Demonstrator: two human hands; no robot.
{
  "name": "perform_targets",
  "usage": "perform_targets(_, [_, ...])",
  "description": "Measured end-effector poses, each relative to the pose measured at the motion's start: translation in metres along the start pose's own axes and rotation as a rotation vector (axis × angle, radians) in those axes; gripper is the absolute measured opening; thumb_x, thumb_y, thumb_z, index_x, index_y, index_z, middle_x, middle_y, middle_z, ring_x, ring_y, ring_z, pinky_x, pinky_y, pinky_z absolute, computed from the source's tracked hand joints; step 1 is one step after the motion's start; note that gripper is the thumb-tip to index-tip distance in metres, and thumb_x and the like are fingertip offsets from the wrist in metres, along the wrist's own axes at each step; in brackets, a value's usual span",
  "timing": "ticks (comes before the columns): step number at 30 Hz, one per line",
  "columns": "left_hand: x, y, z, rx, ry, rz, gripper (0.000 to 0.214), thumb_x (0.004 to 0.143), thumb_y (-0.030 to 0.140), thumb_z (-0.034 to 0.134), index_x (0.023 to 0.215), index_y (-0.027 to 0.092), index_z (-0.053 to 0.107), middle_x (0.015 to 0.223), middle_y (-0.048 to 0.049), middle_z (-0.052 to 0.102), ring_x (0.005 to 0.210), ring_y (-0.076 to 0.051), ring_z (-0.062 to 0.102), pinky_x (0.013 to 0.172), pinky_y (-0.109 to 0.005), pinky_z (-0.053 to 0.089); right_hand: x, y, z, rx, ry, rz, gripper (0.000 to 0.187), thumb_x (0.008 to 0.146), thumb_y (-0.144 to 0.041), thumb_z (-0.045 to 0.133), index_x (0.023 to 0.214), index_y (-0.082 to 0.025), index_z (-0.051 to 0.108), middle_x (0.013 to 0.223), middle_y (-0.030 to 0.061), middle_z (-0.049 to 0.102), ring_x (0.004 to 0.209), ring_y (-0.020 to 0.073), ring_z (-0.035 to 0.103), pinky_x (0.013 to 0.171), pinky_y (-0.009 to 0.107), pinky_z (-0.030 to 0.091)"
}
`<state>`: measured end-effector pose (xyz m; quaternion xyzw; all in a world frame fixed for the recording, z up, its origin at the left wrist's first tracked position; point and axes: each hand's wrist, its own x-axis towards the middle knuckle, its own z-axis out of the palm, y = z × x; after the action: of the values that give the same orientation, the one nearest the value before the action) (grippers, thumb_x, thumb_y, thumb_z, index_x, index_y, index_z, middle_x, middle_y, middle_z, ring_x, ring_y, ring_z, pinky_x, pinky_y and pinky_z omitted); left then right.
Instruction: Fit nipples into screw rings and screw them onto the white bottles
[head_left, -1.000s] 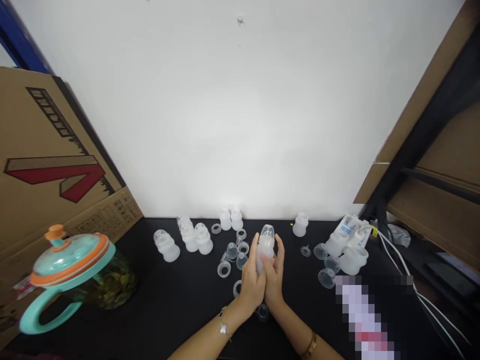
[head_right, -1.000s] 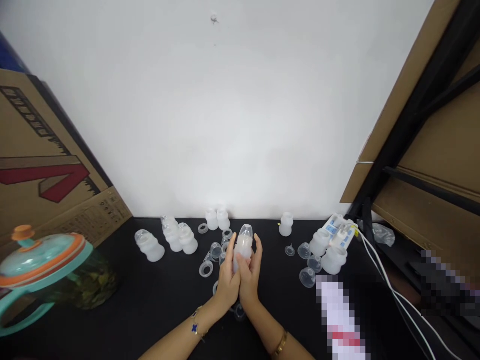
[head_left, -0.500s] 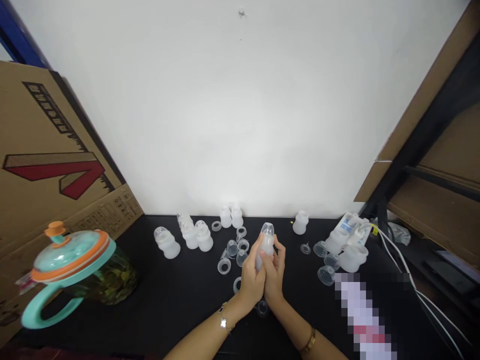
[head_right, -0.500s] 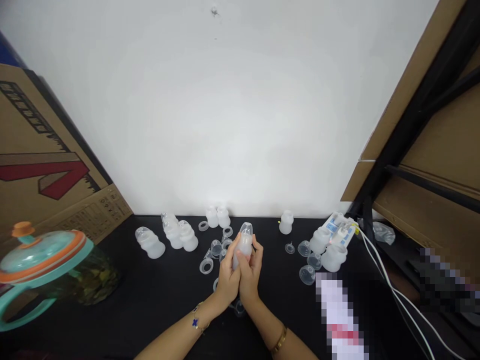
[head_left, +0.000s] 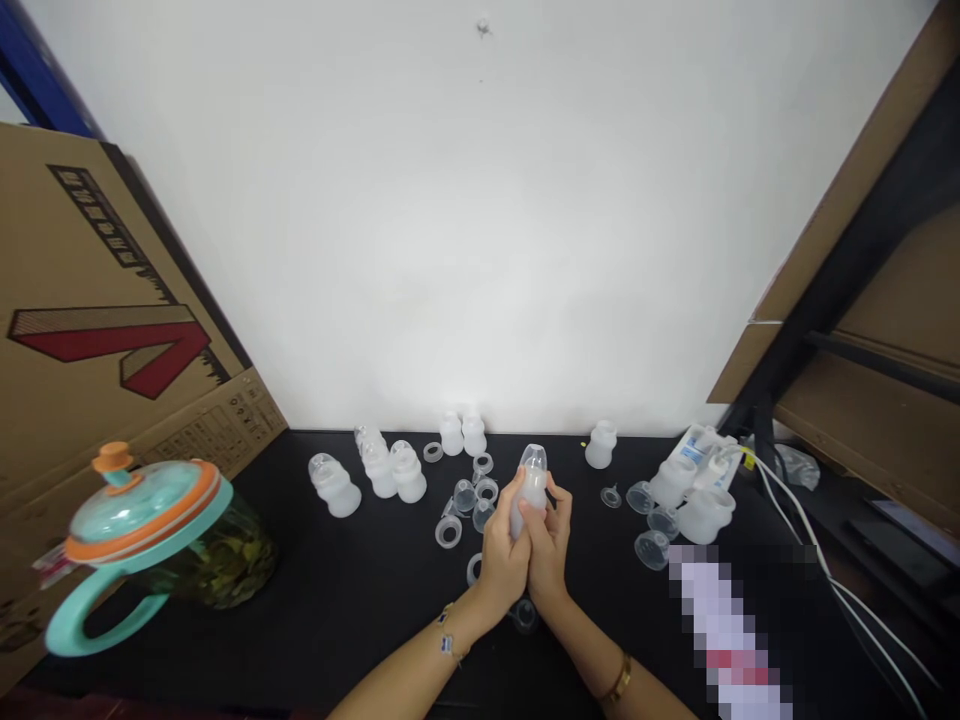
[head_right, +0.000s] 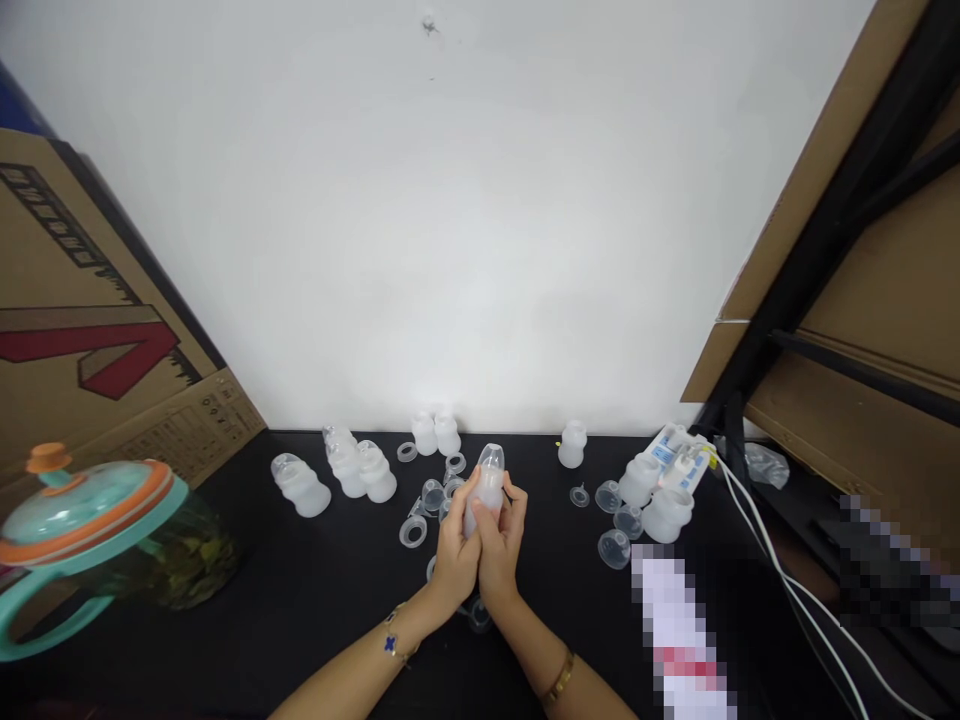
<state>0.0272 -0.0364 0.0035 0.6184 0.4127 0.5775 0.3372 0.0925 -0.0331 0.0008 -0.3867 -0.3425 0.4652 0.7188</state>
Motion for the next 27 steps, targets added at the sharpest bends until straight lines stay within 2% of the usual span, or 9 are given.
perform_targets(4, [0.001, 0.001, -0.001, -0.003, -0.001, -0.002, 0.053, 0.096, 0.022, 0.049, 0.148, 0.021, 0.042, 0.147, -0.0117, 0.053, 0.136, -0.028, 0.050, 0.112, -0.043, 0.041, 0.001, -0.002, 0.001, 0.019, -0.010, 0.026, 0.055, 0.076, -0.044, 0.076, 0.119, -0.023, 0.050, 0.097, 0.0043, 0.068, 0.076, 0.0198, 0.066, 0.068, 0.034, 0.054])
perform_targets(8, [0.002, 0.001, -0.002, 0.004, -0.028, 0.000, 0.054, 0.097, 0.022, 0.047, 0.150, 0.022, 0.039, 0.151, -0.0114, 0.048, 0.135, -0.026, 0.050, 0.113, -0.044, 0.040, 0.003, -0.004, 0.001, 0.013, -0.021, 0.023, 0.057, 0.075, -0.044, 0.077, 0.120, -0.023, 0.049, 0.090, 0.0021, 0.068, 0.070, 0.0183, 0.064, 0.064, 0.032, 0.053])
perform_targets(13, [0.004, 0.001, -0.003, -0.007, -0.026, 0.000, 0.053, 0.096, 0.026, 0.050, 0.149, 0.021, 0.041, 0.148, -0.0118, 0.052, 0.131, -0.027, 0.054, 0.111, -0.044, 0.042, 0.005, -0.006, 0.000, 0.011, -0.044, 0.016, 0.056, 0.075, -0.044, 0.077, 0.119, -0.024, 0.048, 0.088, 0.0016, 0.068, 0.068, 0.0184, 0.064, 0.061, 0.032, 0.052])
perform_targets(19, [0.006, 0.008, -0.005, -0.035, -0.073, 0.000, 0.058, 0.096, 0.027, 0.051, 0.152, 0.022, 0.036, 0.147, -0.0122, 0.052, 0.126, -0.027, 0.058, 0.104, -0.043, 0.049, 0.005, -0.005, 0.000, -0.009, -0.044, -0.027, 0.055, 0.077, -0.044, 0.076, 0.121, -0.024, 0.048, 0.096, 0.0044, 0.069, 0.074, 0.0193, 0.066, 0.065, 0.033, 0.053])
perform_targets(24, [0.007, 0.012, -0.008, -0.042, -0.067, 0.019, 0.060, 0.095, 0.029, 0.054, 0.152, 0.023, 0.036, 0.147, -0.0115, 0.053, 0.125, -0.028, 0.059, 0.105, -0.044, 0.048, 0.004, -0.004, 0.000, -0.028, -0.045, -0.054, 0.056, 0.078, -0.044, 0.076, 0.123, -0.024, 0.048, 0.105, 0.0078, 0.068, 0.082, 0.0219, 0.068, 0.069, 0.036, 0.055])
perform_targets(27, [0.007, 0.013, -0.009, -0.050, -0.081, 0.003, 0.060, 0.096, 0.031, 0.053, 0.152, 0.023, 0.035, 0.143, -0.0122, 0.056, 0.116, -0.027, 0.064, 0.100, -0.044, 0.052, 0.004, -0.005, 0.000, -0.020, -0.046, -0.049, 0.059, 0.077, -0.045, 0.076, 0.123, -0.024, 0.047, 0.107, 0.0087, 0.068, 0.085, 0.0234, 0.069, 0.072, 0.038, 0.056])
